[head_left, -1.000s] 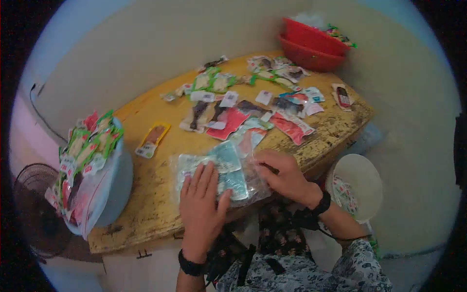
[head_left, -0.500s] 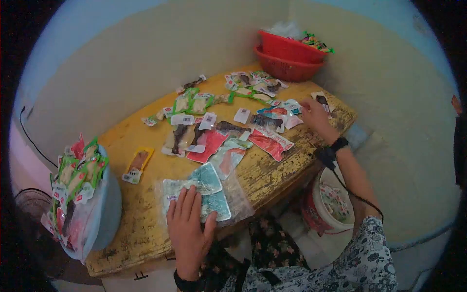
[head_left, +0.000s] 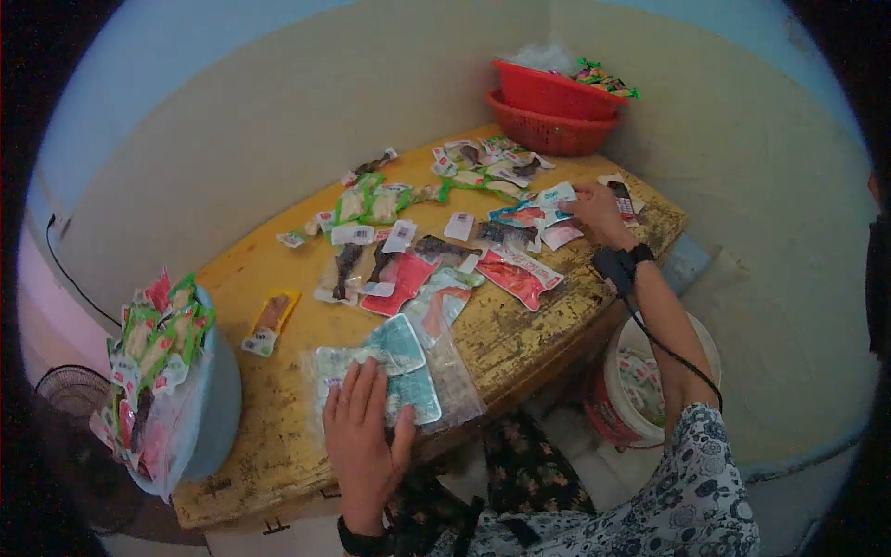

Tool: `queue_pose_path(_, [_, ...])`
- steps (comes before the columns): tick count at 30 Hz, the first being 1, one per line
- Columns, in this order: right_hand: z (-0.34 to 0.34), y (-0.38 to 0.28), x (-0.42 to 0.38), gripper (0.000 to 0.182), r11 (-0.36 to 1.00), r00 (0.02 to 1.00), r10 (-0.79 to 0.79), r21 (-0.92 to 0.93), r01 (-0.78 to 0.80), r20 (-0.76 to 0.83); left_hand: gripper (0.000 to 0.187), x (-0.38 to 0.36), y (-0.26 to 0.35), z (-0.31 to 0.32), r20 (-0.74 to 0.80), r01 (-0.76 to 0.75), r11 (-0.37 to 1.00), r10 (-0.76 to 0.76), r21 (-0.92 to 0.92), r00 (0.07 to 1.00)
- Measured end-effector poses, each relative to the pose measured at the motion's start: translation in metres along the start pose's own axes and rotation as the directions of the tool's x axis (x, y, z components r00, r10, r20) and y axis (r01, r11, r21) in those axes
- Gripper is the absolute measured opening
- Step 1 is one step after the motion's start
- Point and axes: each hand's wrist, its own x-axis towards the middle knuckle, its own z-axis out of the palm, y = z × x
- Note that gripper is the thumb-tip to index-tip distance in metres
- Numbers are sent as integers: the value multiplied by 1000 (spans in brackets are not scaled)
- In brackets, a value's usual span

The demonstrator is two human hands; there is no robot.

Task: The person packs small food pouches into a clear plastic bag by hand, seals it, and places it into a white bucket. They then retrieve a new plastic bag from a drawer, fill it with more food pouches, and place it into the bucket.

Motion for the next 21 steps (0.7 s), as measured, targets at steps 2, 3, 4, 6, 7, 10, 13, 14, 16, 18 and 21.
queue_pose_path(2, [-4,-9,-9,41,995,997,-39,87,44,-68,51,-2,0,0,17,10,1000,-10,-8,1000])
queue_pose_path(3, [-7,-20,-19,36,993,988,-72,81,84,-139,52,-2,0,0,26,12,1000,-12,-12,1000])
queue_pose_path(4, [-12,-34,-31,34,985,981,-111,115,130,-161,53,-2,0,-1,30,5,1000,-5,-5,1000])
queue_pose_path(6, [-20,-69,-59,31,957,960,-191,180,229,-206,53,-2,0,-2,32,-4,1000,4,8,999])
queue_pose_path(7, [-23,-85,-72,31,952,959,-176,209,223,-222,53,-3,-1,-1,13,8,1000,-8,-11,1000])
queue_pose_path(10, [-30,-107,-100,29,930,945,-164,276,243,-282,52,-6,-3,-1,-84,0,998,-6,-67,996])
queue_pose_path(13, [-21,-116,-127,25,873,899,-254,316,371,-356,49,-11,-7,-3,-250,-70,990,38,-122,968])
queue_pose_path(14, [-17,-131,-146,23,834,867,-310,326,445,-389,47,-14,-8,-4,-308,-97,983,46,-154,950])
queue_pose_path(16, [-6,-157,-181,19,742,801,-433,340,577,-414,45,-22,-6,-9,-271,-50,900,-77,-434,959])
queue_pose_path(18, [8,-174,-212,16,636,731,-562,364,681,-386,45,-34,19,-16,-1,157,560,-272,-814,962])
queue_pose_path(21, [30,-203,-271,16,482,533,-812,244,842,-238,47,-23,64,-28,256,216,-177,-253,-960,933])
